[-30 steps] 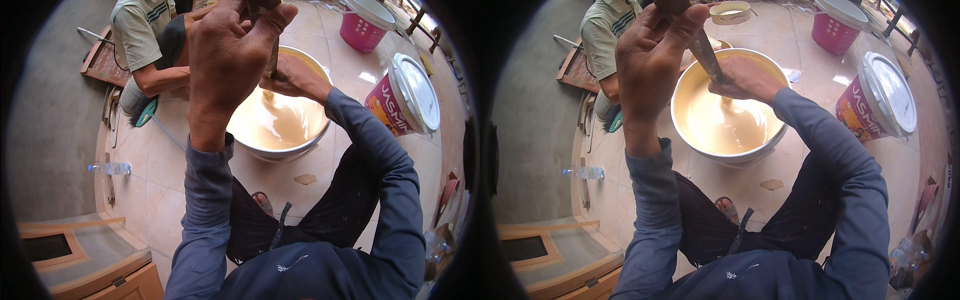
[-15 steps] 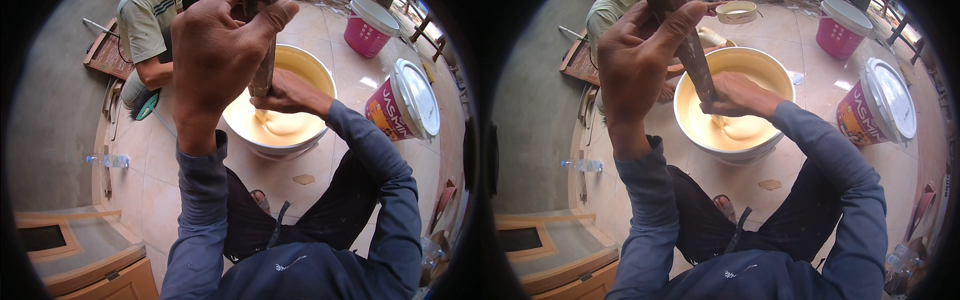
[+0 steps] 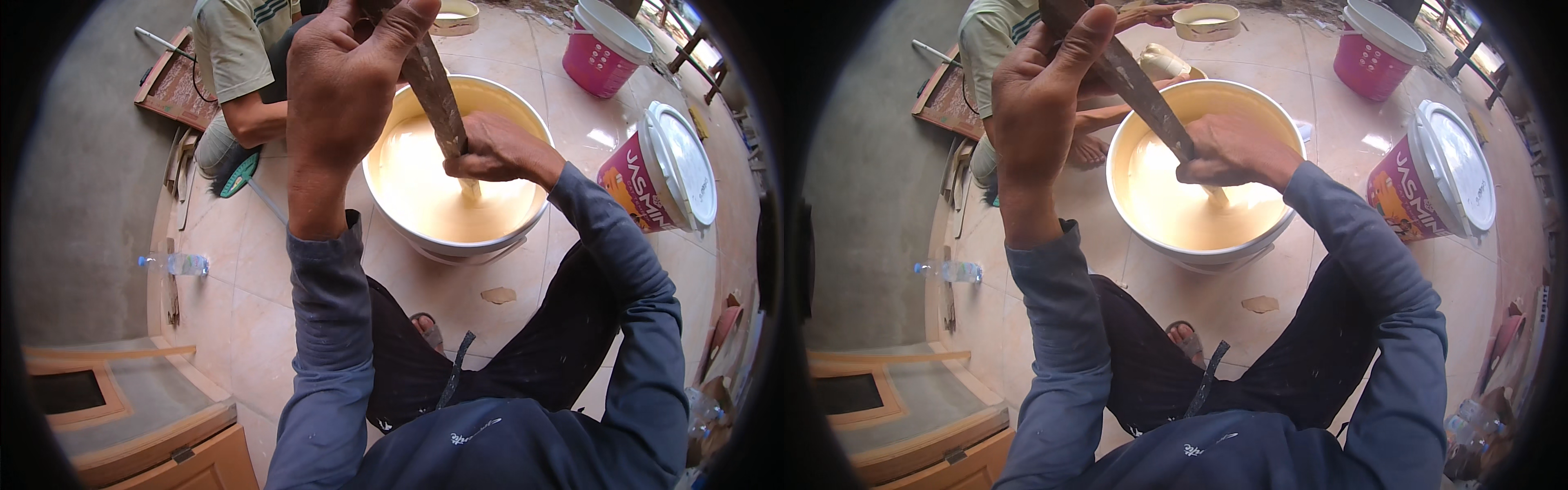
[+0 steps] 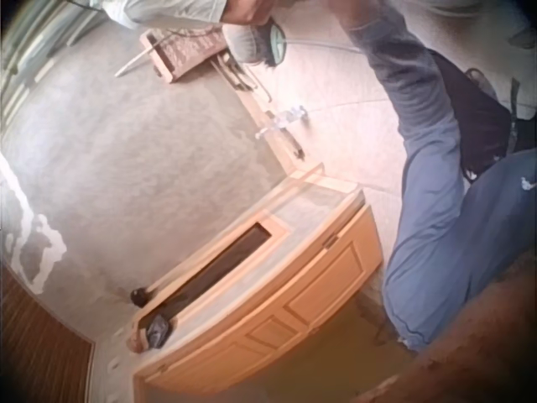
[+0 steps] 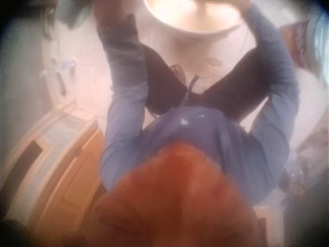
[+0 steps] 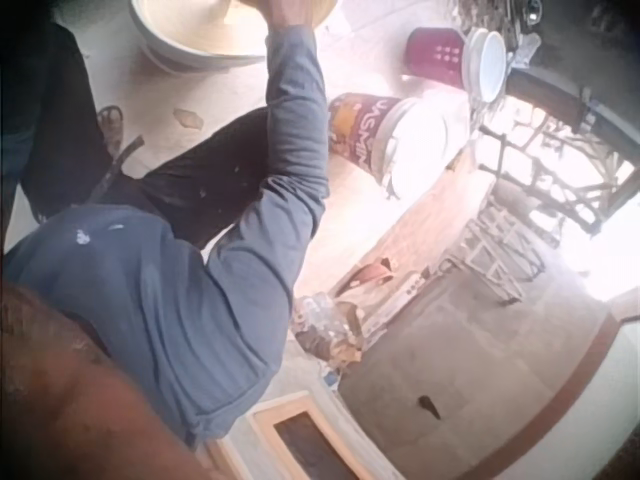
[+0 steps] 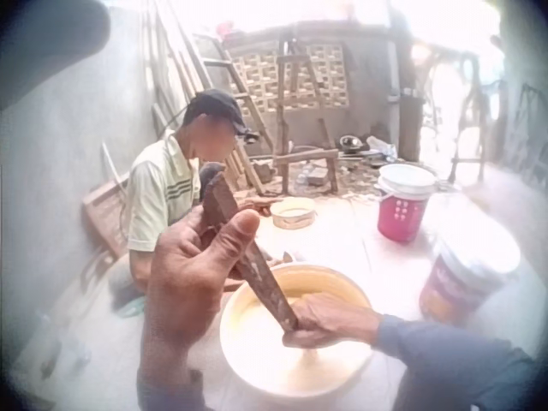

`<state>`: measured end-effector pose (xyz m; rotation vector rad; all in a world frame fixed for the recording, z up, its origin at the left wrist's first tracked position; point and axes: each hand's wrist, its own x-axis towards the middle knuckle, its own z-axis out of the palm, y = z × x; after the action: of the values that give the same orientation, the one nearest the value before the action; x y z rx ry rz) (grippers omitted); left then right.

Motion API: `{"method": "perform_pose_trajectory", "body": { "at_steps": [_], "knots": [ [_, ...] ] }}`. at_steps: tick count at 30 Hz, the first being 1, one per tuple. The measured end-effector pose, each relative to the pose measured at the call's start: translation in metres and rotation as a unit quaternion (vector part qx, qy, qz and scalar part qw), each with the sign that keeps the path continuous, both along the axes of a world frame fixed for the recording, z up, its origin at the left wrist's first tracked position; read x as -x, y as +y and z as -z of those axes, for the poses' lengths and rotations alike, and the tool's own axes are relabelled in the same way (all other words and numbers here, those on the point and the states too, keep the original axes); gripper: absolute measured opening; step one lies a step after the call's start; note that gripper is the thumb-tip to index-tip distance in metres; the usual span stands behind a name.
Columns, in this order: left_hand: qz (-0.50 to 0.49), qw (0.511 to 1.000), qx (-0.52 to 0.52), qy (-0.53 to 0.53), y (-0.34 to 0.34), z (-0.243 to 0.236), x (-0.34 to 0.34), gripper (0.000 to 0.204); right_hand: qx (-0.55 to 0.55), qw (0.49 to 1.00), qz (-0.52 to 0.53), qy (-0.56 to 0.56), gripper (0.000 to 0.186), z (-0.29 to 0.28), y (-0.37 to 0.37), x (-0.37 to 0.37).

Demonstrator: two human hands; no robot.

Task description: The person stirs a creamy yellow mixture in a large bucket using a flat wooden stick. Another person pours the mixture from the bucket into smaller containers. The person continues stirring throughout the clip.

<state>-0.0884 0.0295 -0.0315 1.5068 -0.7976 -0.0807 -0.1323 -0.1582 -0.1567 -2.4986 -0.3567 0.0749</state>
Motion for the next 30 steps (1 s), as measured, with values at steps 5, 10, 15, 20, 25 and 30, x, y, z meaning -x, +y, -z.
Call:
{"method": "perform_pose_trajectory", "body": {
  "at_steps": [5,10,15,20,25,30],
  "knots": [
    [-0.068,0.997,0.015,-0.039,0.0,0.002,0.003,0.031,-0.069,0.996,-0.038,-0.044,0.034,-0.001,0.034,0.01],
    [0.023,0.983,0.17,0.064,-0.014,0.011,-0.008,0.022,-0.053,0.996,-0.033,0.06,0.049,-0.017,0.031,0.014],
    [-0.055,0.983,0.178,0.004,0.004,0.011,-0.03,0.021,-0.058,0.995,0.083,0.017,0.05,-0.053,-0.046,0.008],
    [-0.116,0.965,0.228,-0.048,0.021,0.013,-0.042,0.02,0.022,0.971,0.237,-0.032,0.034,-0.06,-0.148,-0.021],
    [-0.147,0.943,0.286,-0.083,0.016,0.033,-0.073,0.02,0.173,0.941,0.291,0.024,0.024,-0.052,-0.175,-0.049],
    [-0.09,0.942,0.322,-0.022,-0.006,0.048,-0.082,0.023,0.187,0.907,0.354,0.134,0.023,-0.024,-0.205,-0.064]
  ]
}}
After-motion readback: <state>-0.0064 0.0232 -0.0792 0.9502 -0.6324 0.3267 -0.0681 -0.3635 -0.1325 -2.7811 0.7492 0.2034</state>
